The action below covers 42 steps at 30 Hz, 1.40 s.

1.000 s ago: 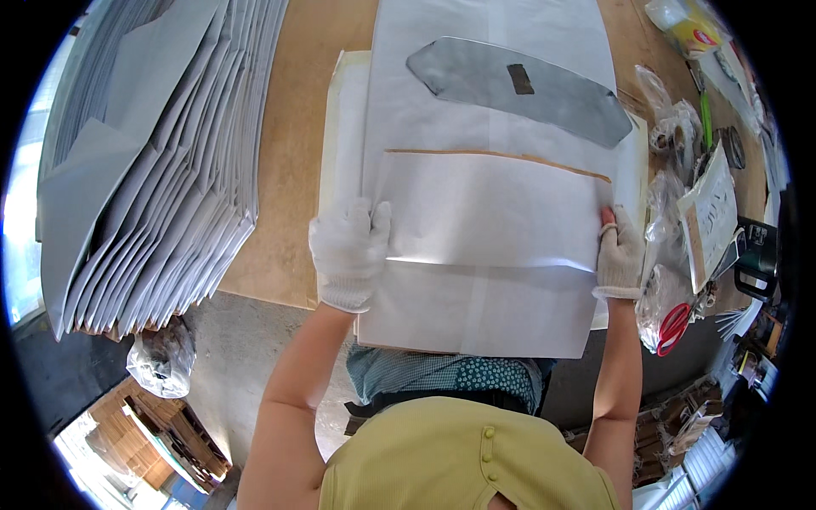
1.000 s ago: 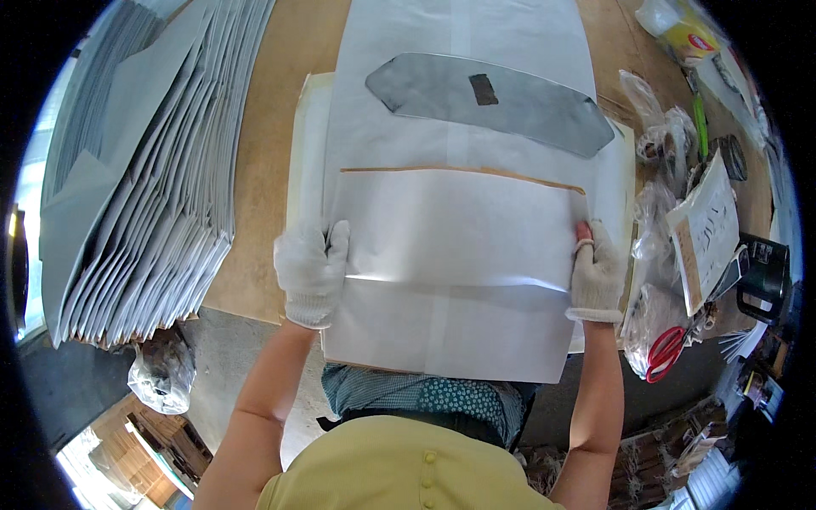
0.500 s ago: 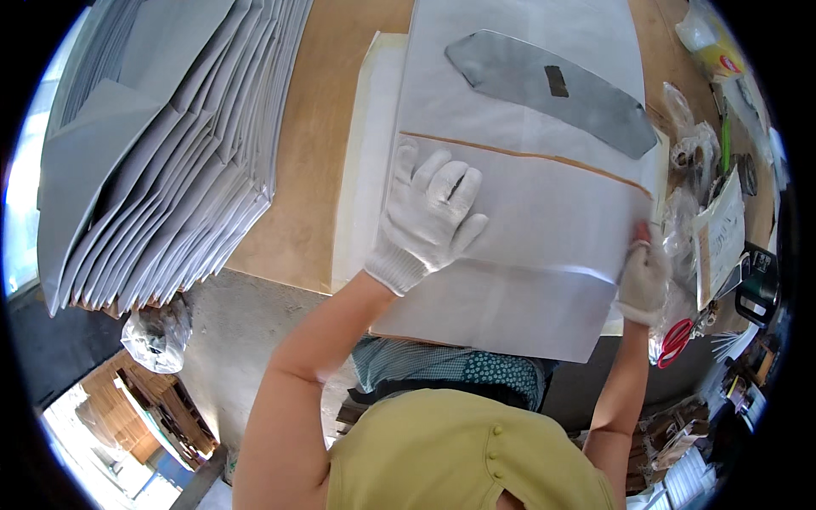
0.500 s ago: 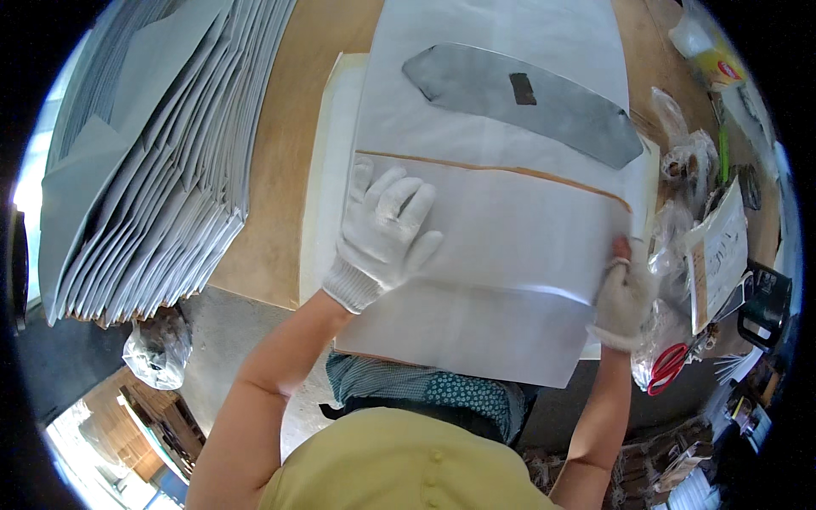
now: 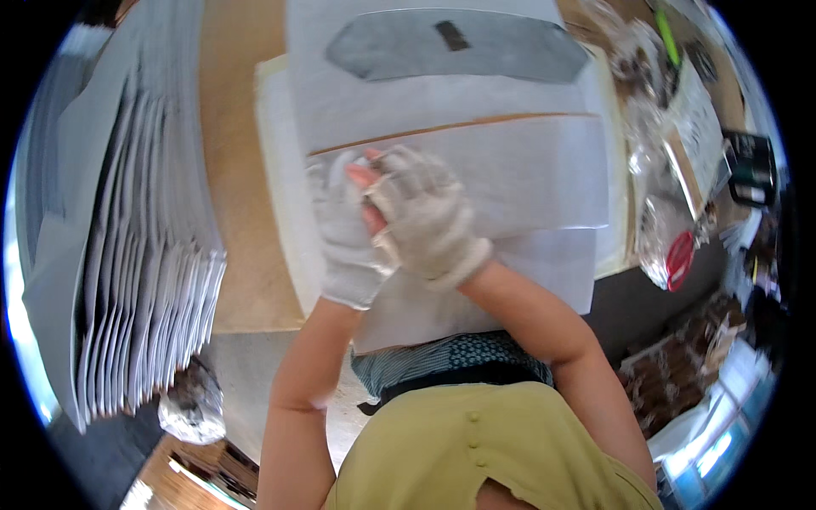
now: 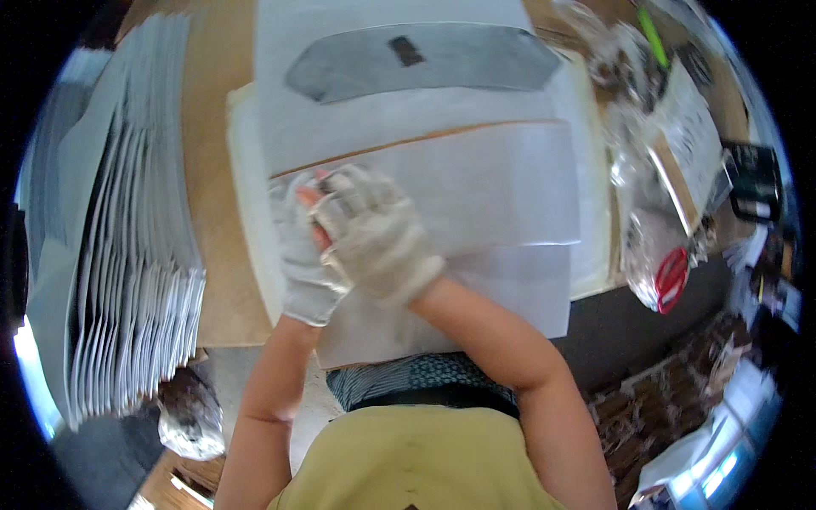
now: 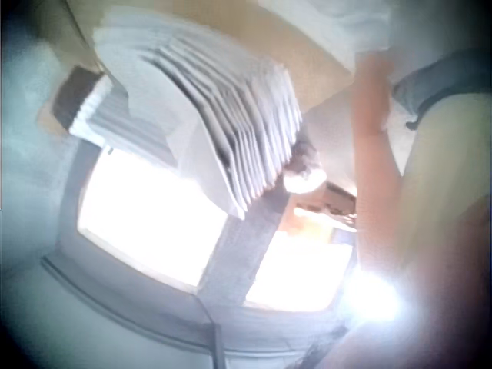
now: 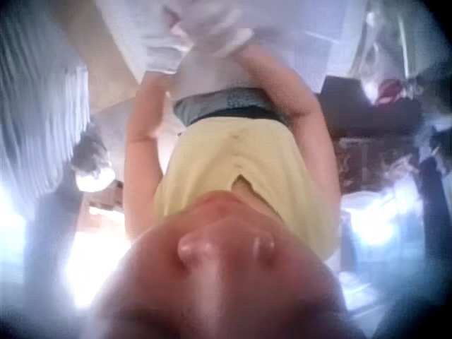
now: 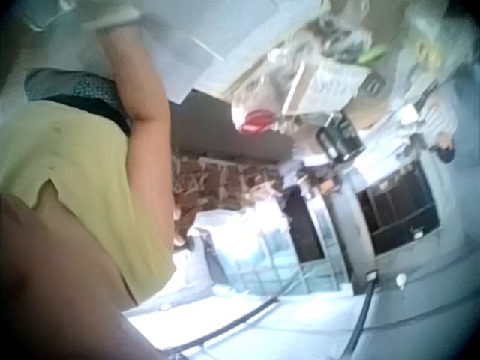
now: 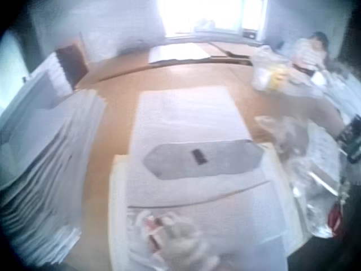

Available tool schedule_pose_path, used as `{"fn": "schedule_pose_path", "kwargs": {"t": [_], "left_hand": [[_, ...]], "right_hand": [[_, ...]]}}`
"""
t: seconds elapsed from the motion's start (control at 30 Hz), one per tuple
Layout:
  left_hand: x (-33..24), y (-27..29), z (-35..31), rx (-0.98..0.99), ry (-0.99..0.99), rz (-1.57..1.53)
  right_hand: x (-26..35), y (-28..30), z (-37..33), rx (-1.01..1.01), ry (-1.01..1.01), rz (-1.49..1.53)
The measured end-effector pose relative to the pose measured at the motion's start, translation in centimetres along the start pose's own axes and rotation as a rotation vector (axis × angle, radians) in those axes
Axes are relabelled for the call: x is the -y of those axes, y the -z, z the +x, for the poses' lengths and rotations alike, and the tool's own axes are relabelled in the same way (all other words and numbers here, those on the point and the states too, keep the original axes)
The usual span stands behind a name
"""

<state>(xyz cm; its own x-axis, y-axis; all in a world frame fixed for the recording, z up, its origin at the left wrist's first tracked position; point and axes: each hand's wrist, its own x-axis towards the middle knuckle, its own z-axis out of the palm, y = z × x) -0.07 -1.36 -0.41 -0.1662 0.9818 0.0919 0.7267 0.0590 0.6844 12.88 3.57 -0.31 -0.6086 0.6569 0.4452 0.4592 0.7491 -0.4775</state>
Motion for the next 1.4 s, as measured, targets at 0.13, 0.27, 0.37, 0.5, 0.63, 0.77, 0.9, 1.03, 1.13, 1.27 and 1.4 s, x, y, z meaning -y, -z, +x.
{"fn": "schedule_pose_path", "kwargs": {"t": [0.13, 0.27, 0.37, 0.5, 0.63, 0.77, 0.9, 1.03, 1.13, 1.27, 1.4], "left_hand": [[-0.1, 0.6, -0.7, -0.049, -0.216, 0.501], [-0.6, 1.1, -0.9, -0.005, -0.208, 0.484], [-0.6, 0.7, -0.9, -0.025, -0.204, 0.506], [-1.0, 0.7, -0.9, -0.063, -0.219, 0.496], [-1.3, 0.4, -0.6, -0.072, -0.227, 0.469], [-2.0, -0.1, 0.6, -0.176, -0.344, 0.431], [-5.0, 1.2, 2.9, -0.054, -0.256, 0.205], [-8.4, 3.6, 2.3, 0.013, -0.292, 0.297], [-7.6, 3.4, 1.9, -0.027, -0.357, 0.313], [-8.0, 4.4, 3.2, -0.06, -0.293, 0.399], [-13.8, 6.4, -1.3, -0.064, -0.431, 0.469]], "right_hand": [[-4.2, 4.2, -1.7, -0.017, -0.122, -0.142], [-9.2, 9.2, -3.9, -0.034, -0.21, -0.386], [-10.6, 10.9, -4.3, -0.042, -0.172, -0.403], [-13.5, 13.8, -6.5, -0.059, -0.207, -0.504], [-15.1, 15.7, -9.9, -0.077, -0.359, -0.69], [-16.2, 15.2, -9.9, -0.107, -0.296, -0.524], [-13.9, 16.1, -7.0, -0.294, -0.394, -0.384], [-8.7, 21.1, -4.4, -0.315, -0.275, -0.161], [-5.4, 21.4, -3.2, -0.185, -0.376, 0.168], [-3.3, 21.5, -2.0, -0.055, -0.268, 0.23], [-3.9, 24.1, -3.4, -0.097, -0.127, -0.02]]}}
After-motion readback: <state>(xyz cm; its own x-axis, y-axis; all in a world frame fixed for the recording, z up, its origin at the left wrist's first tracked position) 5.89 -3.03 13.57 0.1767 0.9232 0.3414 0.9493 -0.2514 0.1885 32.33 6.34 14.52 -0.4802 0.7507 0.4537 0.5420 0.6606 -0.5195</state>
